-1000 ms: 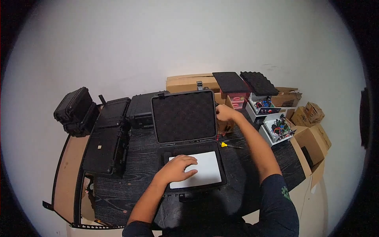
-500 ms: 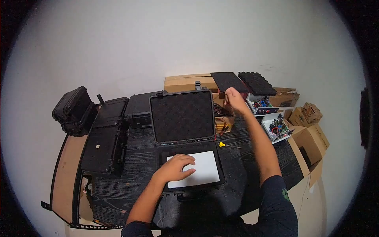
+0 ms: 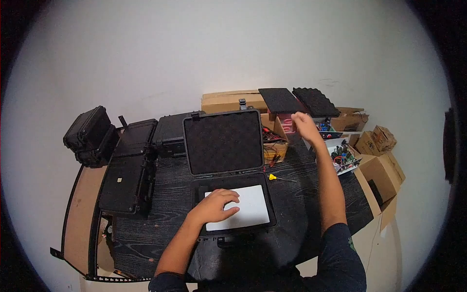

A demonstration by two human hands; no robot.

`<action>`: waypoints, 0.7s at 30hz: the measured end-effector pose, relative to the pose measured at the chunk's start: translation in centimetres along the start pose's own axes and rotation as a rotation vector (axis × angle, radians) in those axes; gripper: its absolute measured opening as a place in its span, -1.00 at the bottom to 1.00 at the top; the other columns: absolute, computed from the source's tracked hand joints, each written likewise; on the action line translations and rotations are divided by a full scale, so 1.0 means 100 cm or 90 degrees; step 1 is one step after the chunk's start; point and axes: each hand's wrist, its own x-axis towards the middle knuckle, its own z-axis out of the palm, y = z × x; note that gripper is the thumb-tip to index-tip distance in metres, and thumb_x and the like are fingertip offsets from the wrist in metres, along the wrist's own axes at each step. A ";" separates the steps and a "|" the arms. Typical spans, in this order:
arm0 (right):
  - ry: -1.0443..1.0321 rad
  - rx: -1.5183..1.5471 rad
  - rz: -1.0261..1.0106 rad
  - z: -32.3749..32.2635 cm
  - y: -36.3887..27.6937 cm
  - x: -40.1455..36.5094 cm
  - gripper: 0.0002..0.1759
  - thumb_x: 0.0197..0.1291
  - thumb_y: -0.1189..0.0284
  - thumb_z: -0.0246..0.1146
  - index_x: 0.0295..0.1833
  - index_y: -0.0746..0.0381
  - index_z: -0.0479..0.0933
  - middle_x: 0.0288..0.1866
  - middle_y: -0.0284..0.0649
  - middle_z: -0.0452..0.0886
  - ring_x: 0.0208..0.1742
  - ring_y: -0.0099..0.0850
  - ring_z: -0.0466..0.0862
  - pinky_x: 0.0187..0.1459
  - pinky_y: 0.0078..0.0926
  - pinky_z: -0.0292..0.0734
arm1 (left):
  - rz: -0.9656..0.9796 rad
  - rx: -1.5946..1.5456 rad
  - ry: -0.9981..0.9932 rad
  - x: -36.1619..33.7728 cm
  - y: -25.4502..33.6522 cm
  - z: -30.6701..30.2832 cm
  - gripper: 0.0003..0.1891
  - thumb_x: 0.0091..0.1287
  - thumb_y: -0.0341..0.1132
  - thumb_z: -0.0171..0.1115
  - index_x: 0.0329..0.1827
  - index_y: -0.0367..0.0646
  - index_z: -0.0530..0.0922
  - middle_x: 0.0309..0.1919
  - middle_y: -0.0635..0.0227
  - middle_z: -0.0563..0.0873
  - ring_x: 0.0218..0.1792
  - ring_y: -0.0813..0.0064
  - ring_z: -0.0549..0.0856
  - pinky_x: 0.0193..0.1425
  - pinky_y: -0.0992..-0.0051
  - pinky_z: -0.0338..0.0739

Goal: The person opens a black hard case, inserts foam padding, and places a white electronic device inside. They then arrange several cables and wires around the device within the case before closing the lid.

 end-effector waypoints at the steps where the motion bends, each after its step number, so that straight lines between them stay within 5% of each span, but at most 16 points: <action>1: 0.008 -0.094 -0.015 0.004 0.003 -0.002 -0.60 0.57 0.13 0.16 -0.20 0.24 0.60 -0.46 -0.17 0.70 -0.46 -0.32 0.66 -0.33 -0.28 0.55 | 0.005 0.000 0.002 0.000 -0.001 0.000 -0.68 0.39 -0.16 0.45 0.06 -0.18 0.74 0.26 0.10 0.74 0.32 0.06 0.66 0.46 0.14 0.49; 3: 0.056 -0.188 -0.015 0.012 -0.020 -0.014 -0.62 0.44 0.12 0.28 -0.13 0.27 0.66 -0.32 0.02 0.75 -0.24 -0.03 0.78 -0.13 -0.12 0.64 | 0.007 -0.004 0.003 -0.001 0.000 0.000 -0.68 0.40 -0.16 0.45 0.06 -0.19 0.74 0.26 0.10 0.74 0.32 0.06 0.66 0.46 0.14 0.49; 6: 0.066 -0.212 -0.110 0.041 -0.013 0.001 -0.65 0.44 0.18 0.31 -0.08 0.30 0.63 -0.27 -0.03 0.75 -0.23 -0.22 0.78 -0.11 -0.23 0.65 | 0.001 -0.014 0.001 -0.001 0.001 -0.002 -0.68 0.40 -0.15 0.45 0.06 -0.19 0.74 0.27 0.10 0.73 0.32 0.06 0.66 0.46 0.14 0.48; 7: 0.020 -0.195 -0.089 0.051 -0.021 0.004 -0.65 0.32 0.20 0.39 -0.03 0.28 0.65 -0.15 0.03 0.78 -0.10 -0.04 0.81 -0.02 -0.14 0.67 | 0.002 -0.016 0.001 -0.001 0.000 -0.001 -0.68 0.40 -0.15 0.45 0.07 -0.18 0.74 0.27 0.10 0.73 0.32 0.06 0.66 0.47 0.14 0.48; 10: -0.097 -0.260 -0.182 0.094 0.001 0.026 -0.63 0.21 0.25 0.43 0.03 0.26 0.67 -0.06 0.09 0.78 0.00 0.07 0.79 0.06 -0.06 0.66 | 0.012 -0.013 0.011 -0.002 -0.001 0.001 -0.68 0.41 -0.14 0.41 0.06 -0.18 0.73 0.25 0.13 0.74 0.31 0.07 0.66 0.47 0.13 0.46; 13: -0.410 -0.565 -0.260 0.135 0.020 0.057 -0.62 0.19 0.30 0.41 0.07 0.28 0.72 0.04 0.17 0.77 0.10 0.08 0.77 0.12 -0.12 0.67 | -0.003 -0.016 0.011 -0.002 0.001 0.000 -0.68 0.42 -0.13 0.40 0.05 -0.18 0.73 0.24 0.15 0.74 0.31 0.08 0.66 0.48 0.13 0.44; 21: -0.344 -0.359 -0.366 0.159 0.055 0.066 -0.66 0.20 0.32 0.41 0.02 0.27 0.75 0.08 0.14 0.78 0.12 0.09 0.77 0.13 -0.07 0.66 | -0.002 -0.011 -0.002 -0.002 -0.001 -0.002 -0.69 0.40 -0.20 0.45 0.10 -0.16 0.73 0.30 0.15 0.72 0.33 0.06 0.65 0.47 0.14 0.47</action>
